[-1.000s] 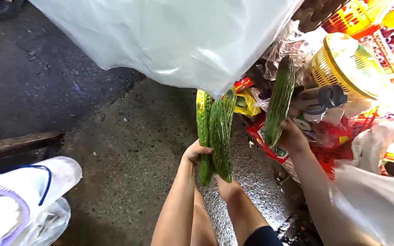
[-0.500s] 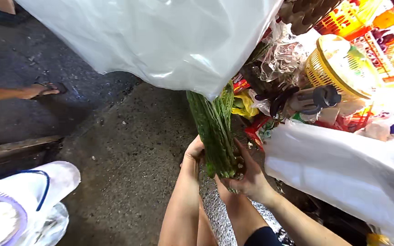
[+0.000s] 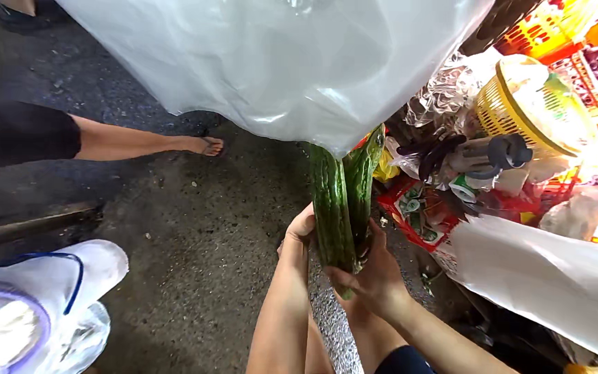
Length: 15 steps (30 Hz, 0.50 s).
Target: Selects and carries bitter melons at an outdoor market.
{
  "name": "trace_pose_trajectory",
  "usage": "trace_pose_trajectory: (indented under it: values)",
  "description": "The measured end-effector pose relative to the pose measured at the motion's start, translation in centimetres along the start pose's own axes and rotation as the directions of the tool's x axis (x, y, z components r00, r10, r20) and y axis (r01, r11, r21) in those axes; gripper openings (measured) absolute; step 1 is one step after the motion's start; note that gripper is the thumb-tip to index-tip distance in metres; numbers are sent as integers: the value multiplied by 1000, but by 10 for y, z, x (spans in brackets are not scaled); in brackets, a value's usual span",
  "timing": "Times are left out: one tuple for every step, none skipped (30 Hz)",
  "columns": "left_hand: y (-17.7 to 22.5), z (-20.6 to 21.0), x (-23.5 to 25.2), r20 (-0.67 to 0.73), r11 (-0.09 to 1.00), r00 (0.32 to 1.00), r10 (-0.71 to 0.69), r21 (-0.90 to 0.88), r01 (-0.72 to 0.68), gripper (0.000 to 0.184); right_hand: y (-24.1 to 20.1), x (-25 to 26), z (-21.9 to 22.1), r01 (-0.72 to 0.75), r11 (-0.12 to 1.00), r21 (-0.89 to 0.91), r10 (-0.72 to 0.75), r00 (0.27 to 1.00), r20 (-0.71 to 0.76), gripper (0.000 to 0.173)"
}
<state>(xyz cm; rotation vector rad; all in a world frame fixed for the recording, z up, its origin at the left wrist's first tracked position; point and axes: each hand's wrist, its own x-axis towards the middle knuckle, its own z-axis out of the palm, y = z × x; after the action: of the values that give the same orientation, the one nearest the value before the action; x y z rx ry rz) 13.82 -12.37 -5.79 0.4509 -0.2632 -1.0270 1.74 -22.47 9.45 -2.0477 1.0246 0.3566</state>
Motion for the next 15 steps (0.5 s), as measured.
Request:
trace_pose_trajectory:
  values:
    - [-2,-1,-1,18,999,1000,22,-43,-21,43,1,1,-2,49,997,-53,-52,997,-59,130]
    - [-5,-2,-3,37,995,998,44,-87,-41,41,1,3,-4,77,992,-99,-87,991,-99,126]
    - [-7,-3,-5,52,990,996,71,-129,-63,39,3,6,-6,96,987,-128,-111,987,-118,124]
    - [-8,-2,-6,64,980,993,98,-178,-85,37,5,9,-7,110,986,-129,-126,983,-130,122]
    - [-8,-1,-7,76,971,989,123,-217,-104,35,7,12,-8,128,986,-105,-143,979,-143,121]
    - [-8,0,-8,72,965,987,145,-232,-125,34,9,14,-7,151,987,-59,-159,976,-151,121]
    - [-8,-1,-8,82,958,983,163,-250,-138,34,11,16,-6,170,985,4,-168,974,-149,123]
    - [-9,-3,-8,105,954,979,173,-263,-140,35,12,18,-4,175,982,73,-165,977,-133,129]
    - [-10,-4,-7,101,956,981,167,-260,-136,36,11,20,-3,181,974,133,-166,979,-117,137]
    - [-10,-5,-7,87,961,984,155,-245,-130,38,9,23,-1,185,968,169,-170,980,-101,145]
    - [-11,-7,-7,80,968,987,142,-219,-121,39,8,26,1,192,965,180,-176,979,-97,149]
    - [-12,-10,-7,81,975,989,127,-191,-110,41,7,28,5,201,964,172,-184,977,-108,150]
    - [-13,-13,-5,88,980,989,119,-171,-103,44,7,30,9,204,968,146,-187,975,-119,151]
    - [-11,-10,-3,66,982,992,106,-161,-94,44,7,32,13,198,973,117,-183,974,-131,152]
    - [-9,-7,0,62,983,993,96,-164,-84,43,7,33,16,191,977,98,-176,974,-143,152]
